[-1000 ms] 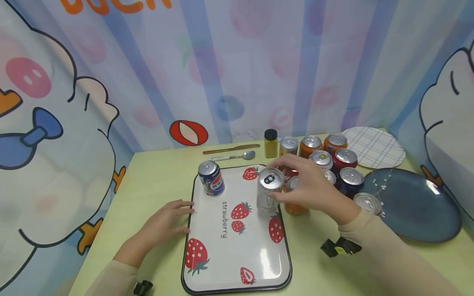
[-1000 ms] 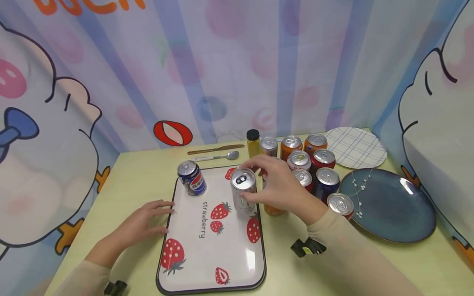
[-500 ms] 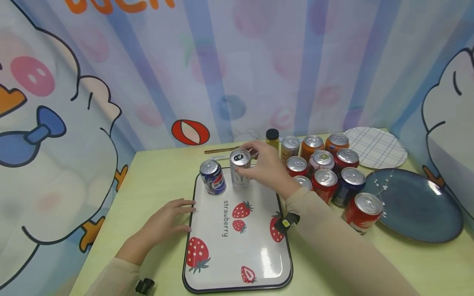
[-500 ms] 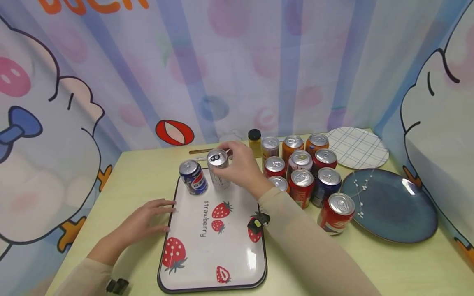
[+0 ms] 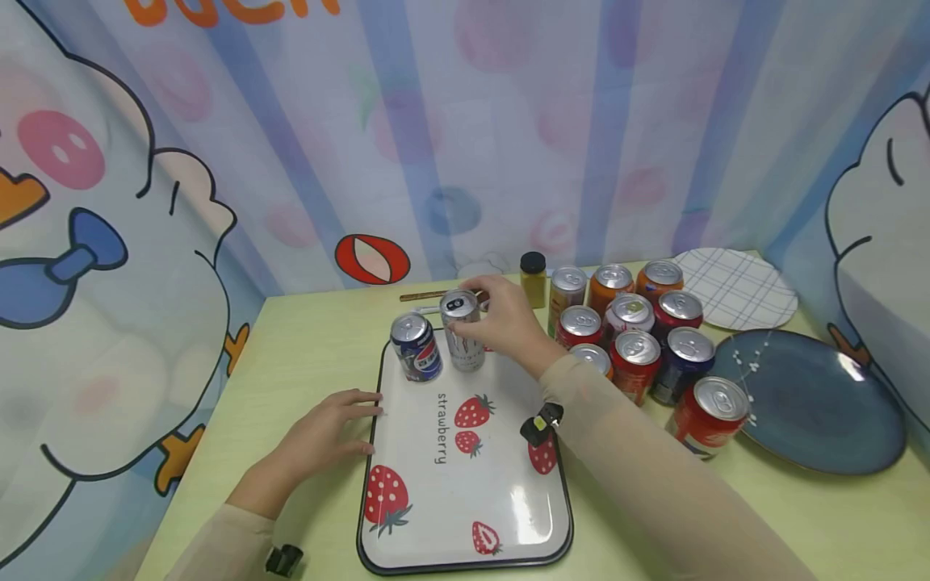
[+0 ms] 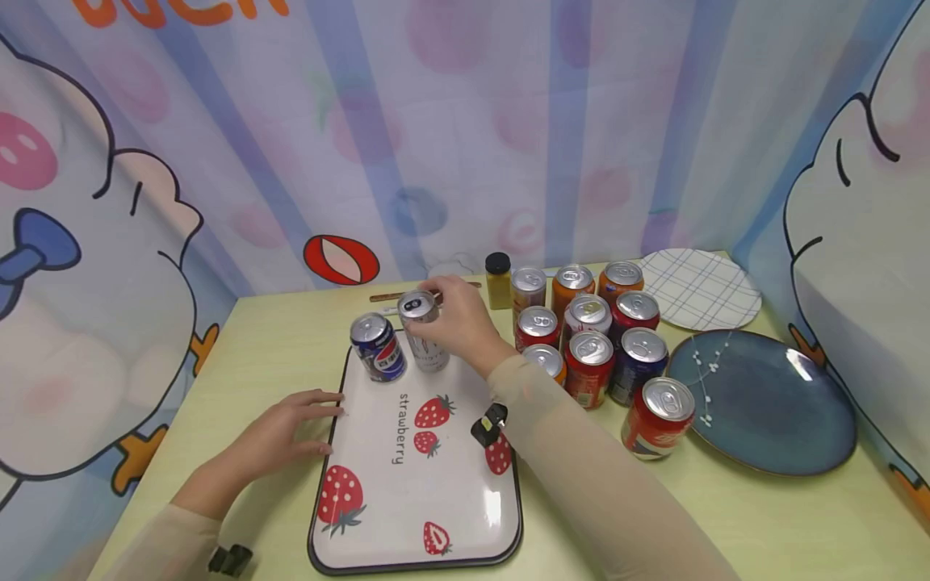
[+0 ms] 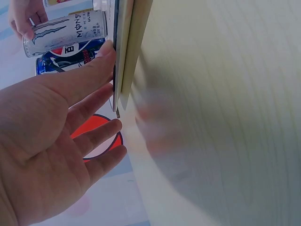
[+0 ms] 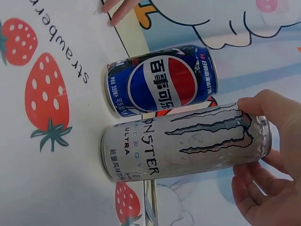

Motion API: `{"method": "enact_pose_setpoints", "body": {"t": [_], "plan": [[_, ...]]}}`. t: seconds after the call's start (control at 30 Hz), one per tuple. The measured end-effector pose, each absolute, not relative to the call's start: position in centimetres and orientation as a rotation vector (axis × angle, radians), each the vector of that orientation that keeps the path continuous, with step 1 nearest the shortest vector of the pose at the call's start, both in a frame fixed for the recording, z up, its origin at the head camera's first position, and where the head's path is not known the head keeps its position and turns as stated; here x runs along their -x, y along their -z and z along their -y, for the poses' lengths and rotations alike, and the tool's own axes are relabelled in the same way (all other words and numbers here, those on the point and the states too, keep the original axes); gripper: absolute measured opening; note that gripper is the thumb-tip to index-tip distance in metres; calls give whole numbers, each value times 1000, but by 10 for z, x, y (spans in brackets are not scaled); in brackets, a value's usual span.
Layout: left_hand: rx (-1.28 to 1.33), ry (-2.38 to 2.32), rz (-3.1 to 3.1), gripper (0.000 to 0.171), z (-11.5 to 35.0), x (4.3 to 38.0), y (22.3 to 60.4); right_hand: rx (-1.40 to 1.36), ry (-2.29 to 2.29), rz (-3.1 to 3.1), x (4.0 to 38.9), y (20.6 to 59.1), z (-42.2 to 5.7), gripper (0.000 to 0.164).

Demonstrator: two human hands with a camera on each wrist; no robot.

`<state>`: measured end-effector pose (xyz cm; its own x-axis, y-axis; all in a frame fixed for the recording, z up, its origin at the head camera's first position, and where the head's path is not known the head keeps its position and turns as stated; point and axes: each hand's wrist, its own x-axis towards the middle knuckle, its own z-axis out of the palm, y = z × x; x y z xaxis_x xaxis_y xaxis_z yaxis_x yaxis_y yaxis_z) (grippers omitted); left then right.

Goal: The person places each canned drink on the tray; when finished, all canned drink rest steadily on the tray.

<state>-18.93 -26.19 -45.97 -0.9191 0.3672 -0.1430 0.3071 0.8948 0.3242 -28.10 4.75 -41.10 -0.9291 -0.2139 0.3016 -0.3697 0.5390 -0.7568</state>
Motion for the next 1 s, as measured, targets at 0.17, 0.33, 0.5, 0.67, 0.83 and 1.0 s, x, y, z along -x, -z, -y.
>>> {"method": "enact_pose_setpoints", "body": {"t": [0.17,0.33,0.5,0.67,0.83,1.0], "plan": [[-519,-444,-2864,57,261,193,461,-501,-1250,2690,281,406,-49,65],[-511,-421,-2867,57,262,193,460,-560,-1086,2745,269,401,-56,74],[-522,-446,-2871,56,263,190,461,-645,-962,2712,242,394,-83,64],[-514,-458,-2874,56,262,188,461,-691,-847,2715,210,386,-126,65],[-525,-434,-2884,56,261,188,460,-711,-782,2720,185,382,-167,70],[-524,-447,-2871,55,261,188,460,-758,-657,2687,164,379,-204,60]]}}
